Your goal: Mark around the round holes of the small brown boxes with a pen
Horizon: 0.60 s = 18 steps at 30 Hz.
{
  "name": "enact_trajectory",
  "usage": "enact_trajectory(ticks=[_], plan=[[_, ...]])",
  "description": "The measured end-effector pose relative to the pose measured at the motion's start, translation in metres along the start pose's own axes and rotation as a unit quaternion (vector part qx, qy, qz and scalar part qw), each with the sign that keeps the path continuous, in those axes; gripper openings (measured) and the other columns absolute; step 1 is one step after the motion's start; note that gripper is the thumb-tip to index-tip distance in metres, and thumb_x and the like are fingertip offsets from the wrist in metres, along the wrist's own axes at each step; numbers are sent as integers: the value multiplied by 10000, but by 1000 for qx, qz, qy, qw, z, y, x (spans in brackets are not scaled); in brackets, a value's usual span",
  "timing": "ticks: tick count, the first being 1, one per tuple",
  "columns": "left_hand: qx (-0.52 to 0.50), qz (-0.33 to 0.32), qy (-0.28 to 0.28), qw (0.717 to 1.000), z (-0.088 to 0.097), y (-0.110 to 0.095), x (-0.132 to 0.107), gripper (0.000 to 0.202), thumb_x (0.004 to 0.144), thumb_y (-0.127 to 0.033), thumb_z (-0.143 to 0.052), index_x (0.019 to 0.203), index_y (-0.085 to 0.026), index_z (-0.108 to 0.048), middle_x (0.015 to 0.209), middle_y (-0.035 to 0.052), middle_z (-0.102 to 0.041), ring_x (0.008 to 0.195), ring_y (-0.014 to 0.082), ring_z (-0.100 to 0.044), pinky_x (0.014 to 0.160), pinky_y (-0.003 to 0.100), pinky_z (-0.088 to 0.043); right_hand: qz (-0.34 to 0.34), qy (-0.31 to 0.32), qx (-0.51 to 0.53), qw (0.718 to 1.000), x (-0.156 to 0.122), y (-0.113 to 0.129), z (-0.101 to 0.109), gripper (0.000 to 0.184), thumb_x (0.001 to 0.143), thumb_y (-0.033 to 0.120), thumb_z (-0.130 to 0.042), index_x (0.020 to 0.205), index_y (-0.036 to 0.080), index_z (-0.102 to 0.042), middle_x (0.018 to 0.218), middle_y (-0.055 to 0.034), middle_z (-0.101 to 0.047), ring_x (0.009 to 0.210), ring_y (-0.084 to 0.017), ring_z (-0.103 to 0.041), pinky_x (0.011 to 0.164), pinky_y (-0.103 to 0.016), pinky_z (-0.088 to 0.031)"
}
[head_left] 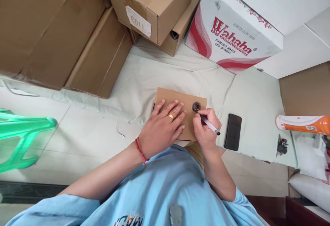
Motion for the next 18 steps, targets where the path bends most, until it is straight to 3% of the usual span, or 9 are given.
enact_trajectory(ticks=[4,7,9,13,16,18], plan=[[-3,-2,-4,1000,0,0,0,422,1155,-343,-511,1440,-139,-747,1612,152,-672,1519,364,-621,1284,644,-465,-9,-70,2,998,-6,-3,9,23,883,246,-629,861,248,-635,680,49,-627,566,-141,-567,586,-284,-477],[-5,0,-9,1000,1,1,-1,414,1150,-336,-521,1430,-140,-754,1595,151,-686,1513,362,-624,1286,637,-460,-7,-126,20,992,-12,-10,21,86,980,301,-667,1024,228,-682,853,-11,-751,694,-159,-695,671,-294,-555],[-1,2,-10,1000,1,2,-2,411,1150,-333,-518,1428,-143,-754,1585,153,-694,1506,363,-630,1281,638,-461,-13,-127,29,991,-15,-23,30,185,1059,363,-635,1166,218,-677,932,-45,-804,736,-168,-745,702,-302,-581],[4,-6,-13,1000,-1,3,-3,404,1154,-334,-514,1432,-151,-744,1571,149,-705,1489,361,-647,1277,635,-464,-15,-46,-70,996,-18,-65,44,247,1108,381,-548,1201,203,-692,879,-57,-818,707,-182,-749,722,-318,-584],[-9,-17,-29,999,0,4,-4,372,1152,-318,-525,1401,-153,-747,1540,161,-725,1470,366,-663,1266,642,-479,-9,48,-163,985,-24,-97,47,297,1066,338,-518,1185,191,-747,992,-117,-837,844,-245,-786,786,-381,-606],[-40,-24,-54,997,5,7,-9,302,1136,-278,-560,1338,-171,-757,1474,158,-765,1460,363,-671,1262,639,-492,-18,69,-182,981,-27,-112,54,395,1027,298,-501,1317,170,-735,1058,-141,-831,895,-268,-780,810,-411,-616]])
Point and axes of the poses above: each hand's wrist, its own x-axis towards the middle knuckle, its own z-axis out of the back of the hand, y = z × x, the point moved 7 cm from there along x, towards the middle knuckle
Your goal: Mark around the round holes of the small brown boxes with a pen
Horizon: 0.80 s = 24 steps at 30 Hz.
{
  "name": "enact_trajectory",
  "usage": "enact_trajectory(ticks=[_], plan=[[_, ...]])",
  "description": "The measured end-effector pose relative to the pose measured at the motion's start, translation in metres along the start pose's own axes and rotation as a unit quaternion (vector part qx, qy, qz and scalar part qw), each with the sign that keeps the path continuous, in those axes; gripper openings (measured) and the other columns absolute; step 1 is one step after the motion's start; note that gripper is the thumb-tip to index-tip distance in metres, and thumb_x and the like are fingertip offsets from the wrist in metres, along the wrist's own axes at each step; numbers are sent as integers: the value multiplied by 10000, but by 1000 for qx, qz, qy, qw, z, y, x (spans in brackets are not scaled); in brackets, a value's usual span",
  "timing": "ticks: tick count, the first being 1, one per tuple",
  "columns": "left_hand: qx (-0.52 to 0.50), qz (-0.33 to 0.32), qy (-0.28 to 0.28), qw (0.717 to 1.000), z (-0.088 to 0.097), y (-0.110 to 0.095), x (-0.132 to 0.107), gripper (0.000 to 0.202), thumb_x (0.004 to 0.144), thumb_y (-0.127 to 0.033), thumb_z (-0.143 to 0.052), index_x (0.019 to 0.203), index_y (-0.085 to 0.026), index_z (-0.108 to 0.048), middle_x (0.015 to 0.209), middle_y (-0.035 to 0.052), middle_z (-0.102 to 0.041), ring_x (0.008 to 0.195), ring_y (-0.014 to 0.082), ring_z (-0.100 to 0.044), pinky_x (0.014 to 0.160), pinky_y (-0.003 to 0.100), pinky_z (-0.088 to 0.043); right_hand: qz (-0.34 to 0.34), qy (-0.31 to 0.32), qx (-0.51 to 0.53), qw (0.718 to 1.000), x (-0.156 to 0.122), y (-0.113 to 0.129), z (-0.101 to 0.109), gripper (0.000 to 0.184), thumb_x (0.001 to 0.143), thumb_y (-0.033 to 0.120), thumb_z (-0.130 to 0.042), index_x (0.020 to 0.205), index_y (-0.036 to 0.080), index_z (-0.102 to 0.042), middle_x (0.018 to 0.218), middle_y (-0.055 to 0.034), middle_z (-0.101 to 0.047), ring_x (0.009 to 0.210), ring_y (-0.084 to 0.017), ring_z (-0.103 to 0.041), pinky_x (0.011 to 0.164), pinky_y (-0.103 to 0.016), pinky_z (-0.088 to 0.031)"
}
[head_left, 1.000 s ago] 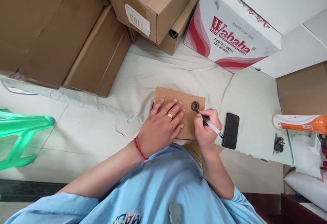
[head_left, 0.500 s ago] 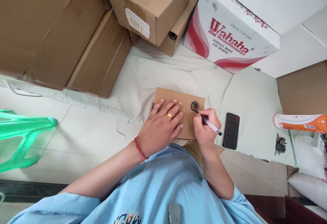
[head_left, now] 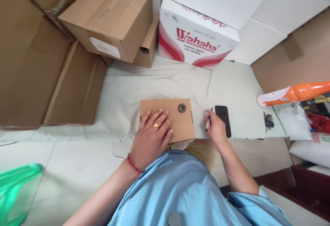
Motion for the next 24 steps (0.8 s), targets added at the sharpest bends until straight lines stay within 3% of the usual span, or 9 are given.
enact_trajectory(ticks=[3,5,8,10,11,15,18,21,24], plan=[[-51,-9,-66,996,18,11,-14,221,1080,-225,-662,1285,-228,-744,1382,125,-804,1500,378,-638,1311,680,-433,-44,-3,-30,999,-5,-27,15,589,1016,298,-500,1574,129,-584,1186,-180,-798,1013,-292,-742,922,-463,-616],[-63,3,-89,994,25,24,-27,323,1046,-271,-734,1369,-280,-718,1449,123,-767,1578,414,-555,1356,730,-344,-104,-28,-75,991,-15,-50,31,663,1036,395,-537,1628,96,-518,1304,-227,-752,1160,-345,-687,1052,-537,-574],[-99,22,-40,994,18,40,-44,584,1039,-445,-745,1586,-309,-589,1758,164,-486,1686,470,-379,1353,748,-352,-219,-34,-139,965,-41,-81,43,883,990,606,-633,1634,22,-479,1457,-324,-650,1321,-450,-587,1152,-642,-484],[-109,18,-4,994,6,40,-52,661,1044,-495,-724,1644,-304,-526,1853,170,-309,1730,506,-248,1343,786,-338,-266,3,-145,953,-59,-92,36,997,946,675,-678,1643,-1,-455,1522,-358,-592,1373,-482,-552,1177,-651,-454],[-107,16,3,994,1,37,-53,643,1049,-472,-721,1639,-304,-528,1860,168,-291,1741,515,-198,1341,808,-320,-275,21,-140,951,-65,-93,31,1017,936,682,-690,1648,-1,-447,1542,-360,-575,1391,-485,-542,1189,-641,-446],[-106,1,-16,994,-17,14,-39,470,1057,-310,-712,1515,-283,-610,1781,178,-427,1749,505,-167,1320,826,-337,-316,32,-113,941,-68,-91,19,1006,903,629,-731,1643,8,-452,1523,-344,-572,1404,-478,-533,1216,-603,-432],[-106,-19,-15,994,-34,0,-16,423,1063,-317,-702,1474,-248,-630,1733,196,-479,1750,506,-152,1307,818,-368,-352,38,-94,931,-59,-96,22,927,801,613,-812,1490,30,-601,1375,-313,-629,1347,-485,-569,1199,-604,-453],[-107,-43,-19,993,-51,-1,1,446,1058,-338,-722,1482,-231,-636,1731,198,-485,1757,496,-125,1311,780,-398,-354,46,-73,931,-54,-102,30,857,702,631,-859,1345,92,-681,1246,-238,-653,1299,-461,-608,1169,-578,-498],[-132,-90,-70,985,-60,5,6,490,1034,-364,-780,1488,-247,-637,1647,172,-585,1758,453,-180,1325,729,-417,-355,42,-49,933,-60,-107,38,909,663,635,-854,1385,127,-639,1277,-199,-626,1250,-408,-654,1133,-540,-542]])
Point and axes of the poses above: each hand's wrist, its own x-axis towards the middle knuckle, its own z-axis out of the back of the hand, y = z × x, the point moved 7 cm from there along x, towards the middle knuckle
